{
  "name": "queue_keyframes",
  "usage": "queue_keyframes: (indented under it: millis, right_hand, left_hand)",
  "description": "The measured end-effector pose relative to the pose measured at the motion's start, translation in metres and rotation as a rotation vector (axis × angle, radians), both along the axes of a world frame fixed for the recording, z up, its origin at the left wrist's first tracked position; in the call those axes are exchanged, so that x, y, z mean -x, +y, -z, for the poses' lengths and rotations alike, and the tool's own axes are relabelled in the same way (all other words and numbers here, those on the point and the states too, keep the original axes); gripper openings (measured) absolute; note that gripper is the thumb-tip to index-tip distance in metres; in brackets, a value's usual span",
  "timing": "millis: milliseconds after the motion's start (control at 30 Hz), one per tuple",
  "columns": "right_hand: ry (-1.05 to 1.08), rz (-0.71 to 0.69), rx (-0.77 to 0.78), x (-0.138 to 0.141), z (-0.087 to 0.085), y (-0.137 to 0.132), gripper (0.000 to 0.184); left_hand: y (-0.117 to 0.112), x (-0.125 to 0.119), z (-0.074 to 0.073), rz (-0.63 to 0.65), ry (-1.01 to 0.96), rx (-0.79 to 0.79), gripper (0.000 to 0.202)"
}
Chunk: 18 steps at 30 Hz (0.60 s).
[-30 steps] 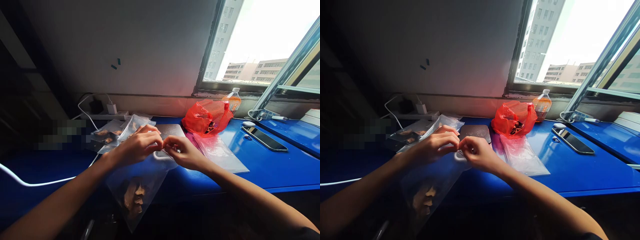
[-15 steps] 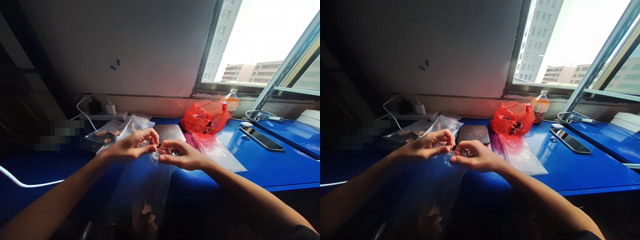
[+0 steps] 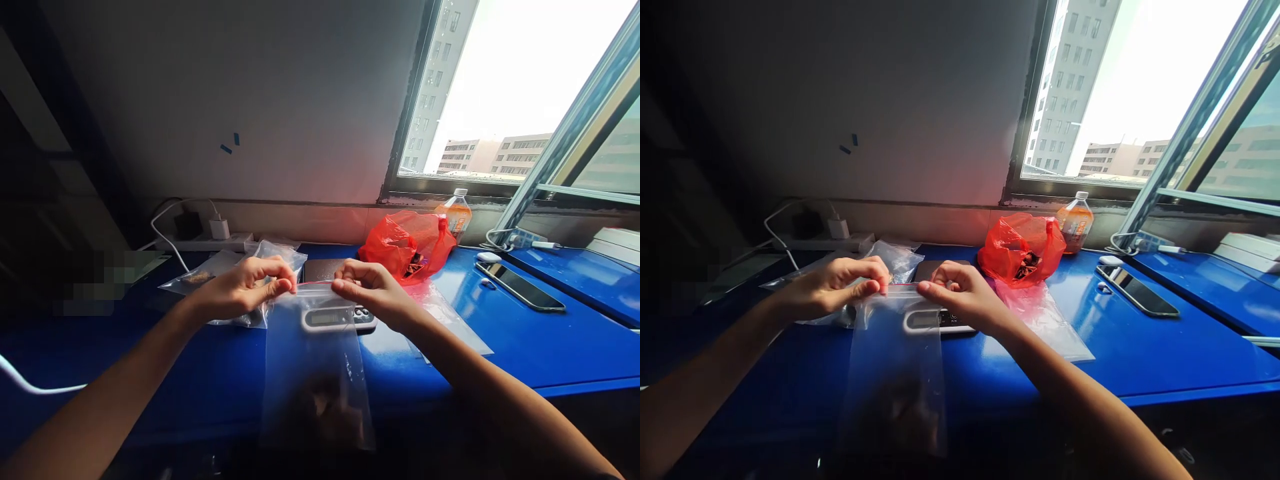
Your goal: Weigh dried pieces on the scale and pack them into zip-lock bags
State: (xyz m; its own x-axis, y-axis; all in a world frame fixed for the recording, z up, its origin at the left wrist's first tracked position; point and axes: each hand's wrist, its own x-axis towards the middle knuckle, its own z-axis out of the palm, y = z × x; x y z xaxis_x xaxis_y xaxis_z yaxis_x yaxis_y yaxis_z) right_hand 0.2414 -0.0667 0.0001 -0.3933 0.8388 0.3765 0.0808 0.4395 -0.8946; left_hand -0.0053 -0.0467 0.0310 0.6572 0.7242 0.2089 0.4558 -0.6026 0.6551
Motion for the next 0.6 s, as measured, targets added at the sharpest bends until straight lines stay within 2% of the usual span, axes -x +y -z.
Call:
queue_keyframes:
  millis: [133,233,300,367,433,500,600]
  right_hand:
    - [0.174,0.225,0.020,-0.016,-0.002,0.001,0.028]
    - [0.271,0.359,0.076,-0.022,0.008,-0.007,0.032]
    - [0.253,0.335,0.141,-0.021,0.017,-0.014,0.037]
    - [0.222,0.216,0.243,-0.017,0.024,-0.019,0.045]
    - [0.243,0.073,0.337,-0.011,0.024,-0.017,0.054]
    - [0.329,-0.007,0.359,-0.008,0.018,-0.012,0.057]
    - [0.505,0.040,0.301,-0.010,0.003,-0.005,0.050]
  left_hand:
    - [0.005,-0.003,-0.017,-0.069,-0.084,-0.160,0.023]
    - [0.014,-0.014,-0.042,-0.174,-0.250,-0.335,0.024]
    - [0.022,-0.025,-0.062,-0.218,-0.371,-0.488,0.022]
    - [0.029,-0.036,-0.081,-0.203,-0.540,-0.596,0.025]
    - [0.034,-0.048,-0.094,-0.152,-0.707,-0.666,0.024]
    - [0.038,-0.061,-0.099,-0.076,-0.828,-0.699,0.023]
    - [0.044,-0.082,-0.096,0.028,-0.893,-0.685,0.025]
